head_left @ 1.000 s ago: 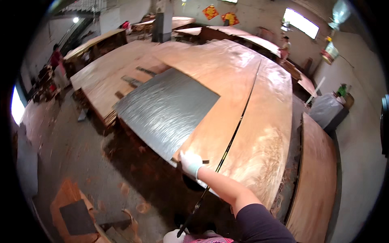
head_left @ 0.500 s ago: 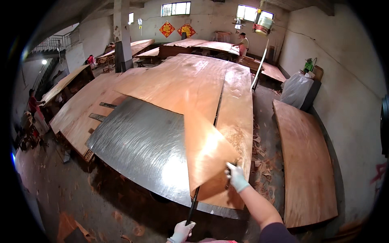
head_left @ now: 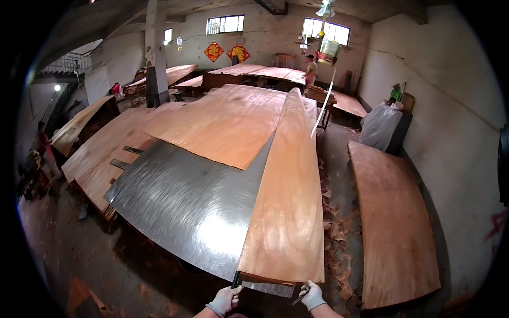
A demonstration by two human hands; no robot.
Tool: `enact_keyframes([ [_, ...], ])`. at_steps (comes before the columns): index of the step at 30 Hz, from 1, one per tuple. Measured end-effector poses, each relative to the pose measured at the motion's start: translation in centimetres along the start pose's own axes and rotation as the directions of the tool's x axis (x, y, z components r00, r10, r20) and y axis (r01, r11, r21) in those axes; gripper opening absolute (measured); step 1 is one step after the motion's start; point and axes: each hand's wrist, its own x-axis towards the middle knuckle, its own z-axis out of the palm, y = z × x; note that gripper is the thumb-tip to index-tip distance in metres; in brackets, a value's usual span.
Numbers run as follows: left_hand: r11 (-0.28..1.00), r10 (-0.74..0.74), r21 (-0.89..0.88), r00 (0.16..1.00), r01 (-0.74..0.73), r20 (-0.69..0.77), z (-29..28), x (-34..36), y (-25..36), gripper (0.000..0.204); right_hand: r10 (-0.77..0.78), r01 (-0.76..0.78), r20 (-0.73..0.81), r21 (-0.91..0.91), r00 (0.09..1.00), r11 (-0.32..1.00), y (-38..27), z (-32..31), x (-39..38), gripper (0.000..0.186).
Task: The person uses a utility knife to trim and cut thin wood veneer sheets, applies adhesive strips to the edges, and moves large sheets of wood across a metal table in a workshop.
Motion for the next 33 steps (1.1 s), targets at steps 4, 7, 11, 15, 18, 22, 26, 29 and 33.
enact_keyframes([
  [4, 0.983, 0.094, 0.155, 0.995, -0.097, 0.024, -0.6, -1.0, 1.1, 0.018, 0.145, -0.088, 0.168, -0.308, 0.975, 0.947, 3.7, 2.3, -5.2, 0.024],
  [7, 0.948, 0.054, 0.307, 0.993, -0.084, 0.106, -0.8, -1.9, 1.8, 0.021, 0.022, 0.41, 0.492, -0.748, 0.87, 0.522, 6.7, 7.2, -8.3, 0.041],
  [11, 0.856, -0.151, 0.503, 0.876, -0.116, 0.459, 0.9, -3.0, 2.6, 0.03, -0.127, 0.642, 0.63, -0.747, 0.766, 0.17, 10.6, 14.2, -8.5, 0.046],
  [15, 0.404, 0.011, 0.706, 0.775, -0.582, 0.632, 4.9, -5.0, 2.2, 0.035, -0.159, 0.292, 0.28, -0.539, 0.947, 0.79, 10.7, 15.7, -10.1, 0.035],
  [18, 0.334, -0.085, 0.748, 0.772, -0.573, 0.63, 7.9, -4.6, 0.3, 0.042, -0.239, 0.367, 0.344, -0.376, 0.908, 0.851, 6.9, 13.6, -12.4, 0.033],
  [22, 0.772, -0.349, 0.635, 0.827, -0.013, 0.441, 8.3, 0.2, -4.0, 0.034, -0.27, 0.341, 0.285, -0.243, 0.92, 0.908, -0.3, 8.3, -14.3, 0.037],
  [26, 0.613, -0.073, 0.774, 0.964, -0.158, 0.255, 6.9, 5.5, -9.4, 0.037, -0.121, 0.1, 0.547, 0.068, 0.829, 0.993, -8.7, -0.5, -16.1, 0.049],
  [29, 0.712, 0.0, 0.694, 0.99, -0.101, 0.144, 8.1, 7.6, -14.5, 0.028, -0.08, -0.276, 0.805, 0.293, 0.588, 0.916, -16.3, -6.9, -18.1, 0.055],
  [33, 0.893, -0.006, 0.45, 0.999, 0.021, -0.036, 14.3, 11.0, -21.3, 0.028, -0.204, -0.348, 0.917, 0.326, 0.342, 0.879, -24.7, -14.5, -22.1, 0.058],
])
